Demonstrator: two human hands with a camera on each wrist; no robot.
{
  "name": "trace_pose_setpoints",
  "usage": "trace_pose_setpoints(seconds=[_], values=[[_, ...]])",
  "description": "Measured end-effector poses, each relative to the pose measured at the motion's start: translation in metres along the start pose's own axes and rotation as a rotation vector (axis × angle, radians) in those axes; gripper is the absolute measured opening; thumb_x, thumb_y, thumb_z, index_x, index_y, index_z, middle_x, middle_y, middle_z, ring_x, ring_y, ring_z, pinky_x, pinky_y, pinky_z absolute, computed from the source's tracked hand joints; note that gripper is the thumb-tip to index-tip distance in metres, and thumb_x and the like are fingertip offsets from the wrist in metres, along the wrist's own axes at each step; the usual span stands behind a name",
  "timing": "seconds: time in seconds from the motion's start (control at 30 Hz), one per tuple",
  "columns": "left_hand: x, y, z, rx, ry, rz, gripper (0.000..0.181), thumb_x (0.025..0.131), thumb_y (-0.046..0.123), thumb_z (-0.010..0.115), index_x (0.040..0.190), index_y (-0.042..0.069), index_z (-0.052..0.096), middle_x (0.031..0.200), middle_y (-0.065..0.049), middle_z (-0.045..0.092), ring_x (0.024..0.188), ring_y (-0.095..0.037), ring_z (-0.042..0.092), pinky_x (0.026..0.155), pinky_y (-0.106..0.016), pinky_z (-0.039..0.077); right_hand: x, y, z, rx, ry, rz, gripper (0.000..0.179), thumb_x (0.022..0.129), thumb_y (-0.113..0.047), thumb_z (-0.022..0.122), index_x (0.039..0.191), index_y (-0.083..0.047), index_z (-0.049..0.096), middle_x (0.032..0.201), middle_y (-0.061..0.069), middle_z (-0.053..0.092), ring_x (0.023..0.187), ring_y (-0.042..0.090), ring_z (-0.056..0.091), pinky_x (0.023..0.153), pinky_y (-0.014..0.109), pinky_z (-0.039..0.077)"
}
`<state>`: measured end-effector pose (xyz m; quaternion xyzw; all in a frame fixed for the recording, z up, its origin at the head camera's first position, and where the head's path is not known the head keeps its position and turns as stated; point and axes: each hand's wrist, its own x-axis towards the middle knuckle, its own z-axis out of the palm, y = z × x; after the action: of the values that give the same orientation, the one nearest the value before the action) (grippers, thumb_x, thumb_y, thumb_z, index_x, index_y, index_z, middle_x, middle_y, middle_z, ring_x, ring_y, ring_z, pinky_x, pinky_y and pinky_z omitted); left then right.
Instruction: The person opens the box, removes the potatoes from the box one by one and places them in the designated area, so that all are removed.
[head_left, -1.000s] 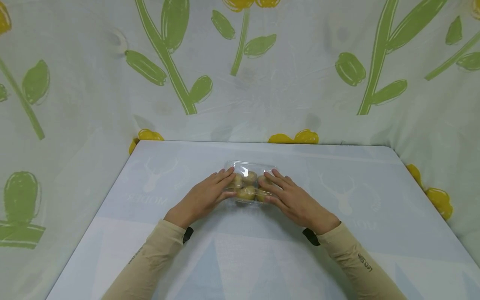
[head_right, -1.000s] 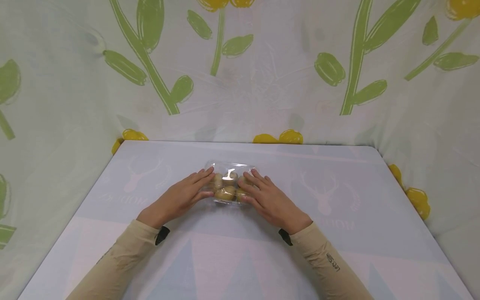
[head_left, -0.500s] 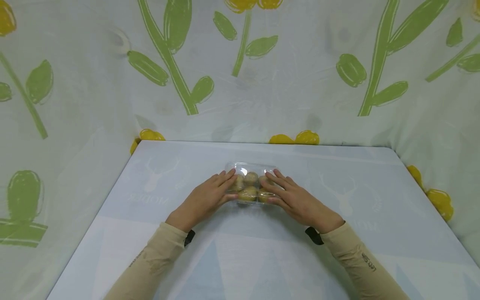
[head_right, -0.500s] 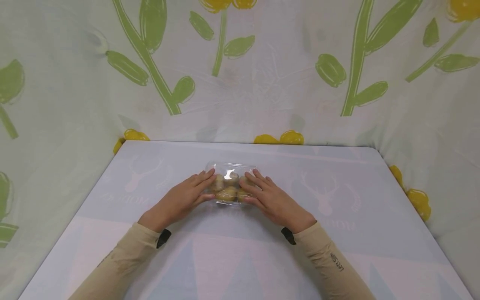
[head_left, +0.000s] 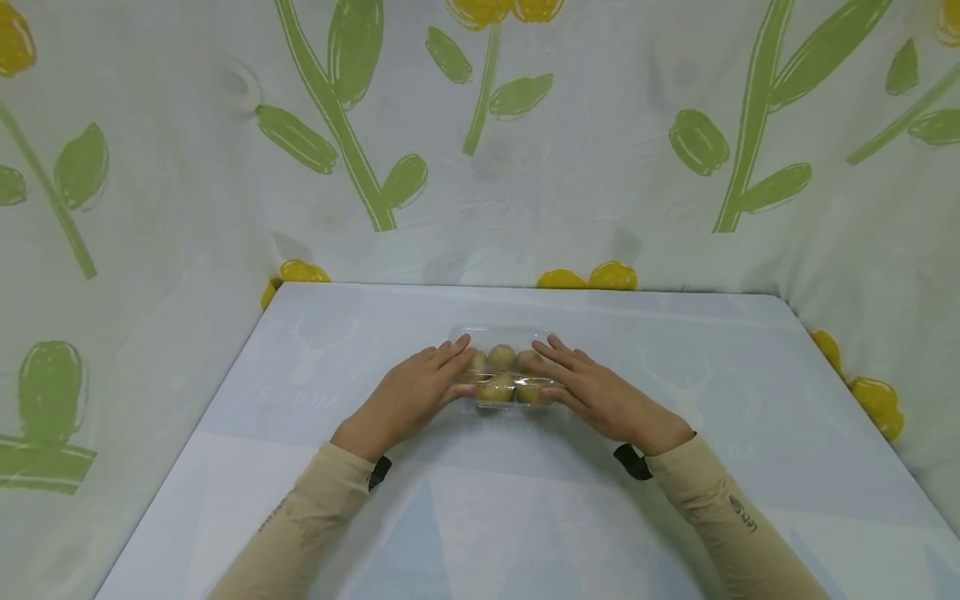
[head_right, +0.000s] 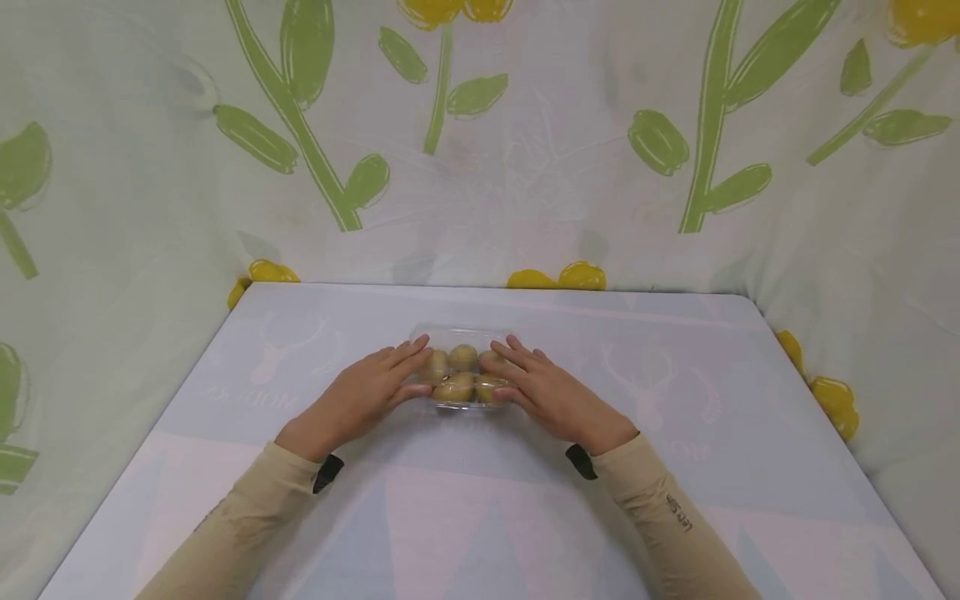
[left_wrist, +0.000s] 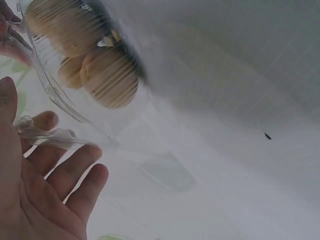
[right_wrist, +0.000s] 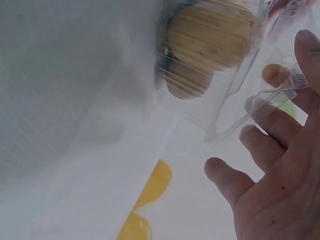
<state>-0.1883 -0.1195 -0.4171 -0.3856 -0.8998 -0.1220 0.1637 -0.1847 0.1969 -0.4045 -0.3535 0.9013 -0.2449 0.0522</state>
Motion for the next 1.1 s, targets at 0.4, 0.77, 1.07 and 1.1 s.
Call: trace_pose_setpoints(seconds=[0.4,0.77,1.07,1.1], values=[[0.011,-0.006,-0.004,0.127,0.149,0.072,0.054,0.103,0.038,0.058,0.150,0.012,0.051,0.145,-0.017,0.055,0.100,-0.025,0.072,0.093,-0.041,0.054,-0.002,-0.002,-0.005,-0.296,0.305,-0.159,0.059,0.097,-0.019,0.070,0.151,-0.009,0.049,0.148,0.014,0.053,0.134,0.033,0.053,0.101,0.048,0.050],[0.015,-0.017,-0.021,0.124,0.378,0.087,0.037,0.104,0.030,0.060,0.137,0.015,0.066,0.126,-0.003,0.071,0.108,-0.018,0.071,0.082,-0.039,0.057,0.005,-0.006,-0.017,-0.333,0.689,-0.333,0.049,0.080,0.003,0.083,0.126,-0.007,0.070,0.117,0.008,0.072,0.097,0.025,0.073,0.078,0.038,0.060],[0.027,-0.024,-0.032,0.194,0.496,0.088,0.029,0.099,0.021,0.068,0.129,0.021,0.072,0.107,0.000,0.077,0.092,-0.020,0.074,0.074,-0.037,0.057,0.010,-0.004,-0.021,-0.241,0.745,-0.321,0.044,0.077,0.010,0.083,0.116,-0.005,0.072,0.105,0.010,0.066,0.083,0.023,0.069,0.069,0.035,0.059],[0.028,-0.025,-0.031,0.205,0.502,0.092,0.030,0.100,0.021,0.068,0.129,0.022,0.071,0.105,-0.001,0.077,0.090,-0.020,0.074,0.073,-0.037,0.057,0.010,-0.003,-0.022,-0.243,0.749,-0.316,0.043,0.077,0.009,0.083,0.116,-0.005,0.072,0.105,0.009,0.066,0.082,0.023,0.070,0.069,0.035,0.059]])
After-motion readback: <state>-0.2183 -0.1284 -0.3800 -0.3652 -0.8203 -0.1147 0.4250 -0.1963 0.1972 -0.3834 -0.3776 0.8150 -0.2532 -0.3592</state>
